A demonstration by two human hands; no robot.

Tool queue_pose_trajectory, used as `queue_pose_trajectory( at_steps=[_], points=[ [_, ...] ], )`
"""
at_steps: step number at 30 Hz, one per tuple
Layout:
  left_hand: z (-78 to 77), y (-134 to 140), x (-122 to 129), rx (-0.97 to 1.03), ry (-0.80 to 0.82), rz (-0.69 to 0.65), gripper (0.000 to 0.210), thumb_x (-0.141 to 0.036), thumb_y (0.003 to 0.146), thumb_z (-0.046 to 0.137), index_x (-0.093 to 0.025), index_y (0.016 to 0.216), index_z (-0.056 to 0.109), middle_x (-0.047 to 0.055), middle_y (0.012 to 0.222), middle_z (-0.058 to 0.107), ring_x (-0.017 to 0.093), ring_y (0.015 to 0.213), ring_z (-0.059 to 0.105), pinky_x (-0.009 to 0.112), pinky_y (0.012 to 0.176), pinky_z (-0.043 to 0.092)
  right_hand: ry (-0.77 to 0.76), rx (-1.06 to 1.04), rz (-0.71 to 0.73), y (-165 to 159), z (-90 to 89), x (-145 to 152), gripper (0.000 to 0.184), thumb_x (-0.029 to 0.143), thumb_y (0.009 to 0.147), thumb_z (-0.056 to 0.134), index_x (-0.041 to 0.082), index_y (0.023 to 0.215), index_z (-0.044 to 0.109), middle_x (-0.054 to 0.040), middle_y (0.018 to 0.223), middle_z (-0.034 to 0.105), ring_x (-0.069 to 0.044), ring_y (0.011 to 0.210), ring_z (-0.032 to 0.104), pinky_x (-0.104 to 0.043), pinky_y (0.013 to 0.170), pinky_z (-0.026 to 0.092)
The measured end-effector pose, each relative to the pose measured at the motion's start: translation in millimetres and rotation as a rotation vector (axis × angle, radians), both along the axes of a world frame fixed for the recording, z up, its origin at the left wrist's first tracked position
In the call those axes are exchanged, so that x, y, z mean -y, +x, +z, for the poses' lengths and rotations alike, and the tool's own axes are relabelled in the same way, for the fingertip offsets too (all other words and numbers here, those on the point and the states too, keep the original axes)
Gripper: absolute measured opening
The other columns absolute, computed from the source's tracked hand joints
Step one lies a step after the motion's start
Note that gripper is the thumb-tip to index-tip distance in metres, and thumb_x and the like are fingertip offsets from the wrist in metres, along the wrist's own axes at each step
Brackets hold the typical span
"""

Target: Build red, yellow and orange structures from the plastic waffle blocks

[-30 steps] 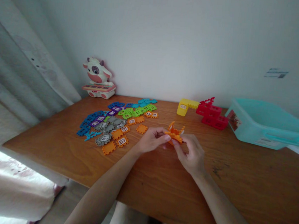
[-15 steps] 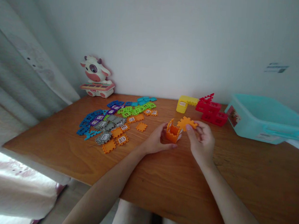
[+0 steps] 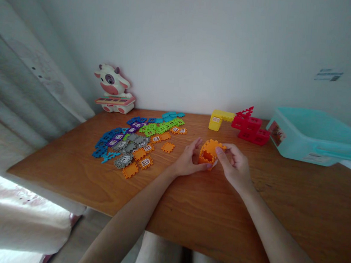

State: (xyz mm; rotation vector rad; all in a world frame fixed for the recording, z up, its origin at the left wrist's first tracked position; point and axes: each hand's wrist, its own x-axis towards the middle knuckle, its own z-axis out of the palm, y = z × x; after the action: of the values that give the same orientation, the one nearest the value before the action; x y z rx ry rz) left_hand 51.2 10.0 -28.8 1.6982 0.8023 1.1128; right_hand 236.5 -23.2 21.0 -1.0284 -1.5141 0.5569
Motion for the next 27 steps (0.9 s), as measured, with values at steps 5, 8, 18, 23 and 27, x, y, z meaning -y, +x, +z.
queue_pose_trajectory(
  at_steps=[5, 8, 18, 23, 27],
  points=[
    [11.5, 0, -1, -0.026, -0.026, -0.069, 0.096, -0.037, 0.070, 0.088, -0.024, 0.151, 0.038, 0.014, 0.137, 0.059, 0.025, 0.114, 0.064, 0.043, 0.097, 0.053, 0.059, 0.084, -0.030, 5, 1.4, 2, 0.023, 0.046, 0.094, 0.064, 0.024, 0.097, 0.068, -0.0063, 0.095, 0.074, -0.024, 0.088, 0.070, -0.039, 0.082, 0.055],
    [16.9, -4, 4, -0.181, 0.019, -0.021, 0.072, -0.040, 0.066, 0.090, -0.020, 0.127, 0.058, 0.009, 0.117, 0.066, 0.022, 0.100, 0.064, 0.039, 0.089, 0.053, 0.057, 0.088, 0.006, 6, 2.5, 2, 0.022, 0.045, 0.094, 0.064, 0.024, 0.095, 0.068, -0.0054, 0.092, 0.074, -0.023, 0.085, 0.070, -0.037, 0.079, 0.055],
    [10.0, 25, 11, 0.178, -0.114, -0.080, 0.083, -0.027, 0.059, 0.094, -0.019, 0.127, 0.048, 0.012, 0.124, 0.064, 0.024, 0.108, 0.066, 0.041, 0.092, 0.056, 0.044, 0.108, 0.008, 3, 5.1, 5, 0.022, 0.046, 0.094, 0.064, 0.024, 0.095, 0.069, -0.0045, 0.087, 0.073, -0.022, 0.081, 0.069, -0.035, 0.072, 0.055],
    [6.4, 28, 10, 0.190, -0.072, -0.059, 0.085, -0.026, 0.061, 0.092, -0.017, 0.131, 0.046, 0.013, 0.126, 0.064, 0.024, 0.107, 0.066, 0.042, 0.092, 0.056, 0.054, 0.098, 0.016, 0, 3.6, 6, 0.021, 0.044, 0.095, 0.064, 0.024, 0.096, 0.069, -0.0042, 0.090, 0.072, -0.021, 0.081, 0.068, -0.034, 0.072, 0.054],
    [11.2, 24, 13, 0.136, -0.104, -0.040, 0.083, -0.026, 0.061, 0.092, -0.017, 0.131, 0.048, 0.013, 0.126, 0.065, 0.026, 0.107, 0.067, 0.043, 0.092, 0.057, 0.052, 0.082, 0.010, 1, 3.0, 6, 0.020, 0.043, 0.095, 0.064, 0.024, 0.095, 0.068, -0.0042, 0.091, 0.072, -0.021, 0.082, 0.068, -0.034, 0.075, 0.055]
  ],
)
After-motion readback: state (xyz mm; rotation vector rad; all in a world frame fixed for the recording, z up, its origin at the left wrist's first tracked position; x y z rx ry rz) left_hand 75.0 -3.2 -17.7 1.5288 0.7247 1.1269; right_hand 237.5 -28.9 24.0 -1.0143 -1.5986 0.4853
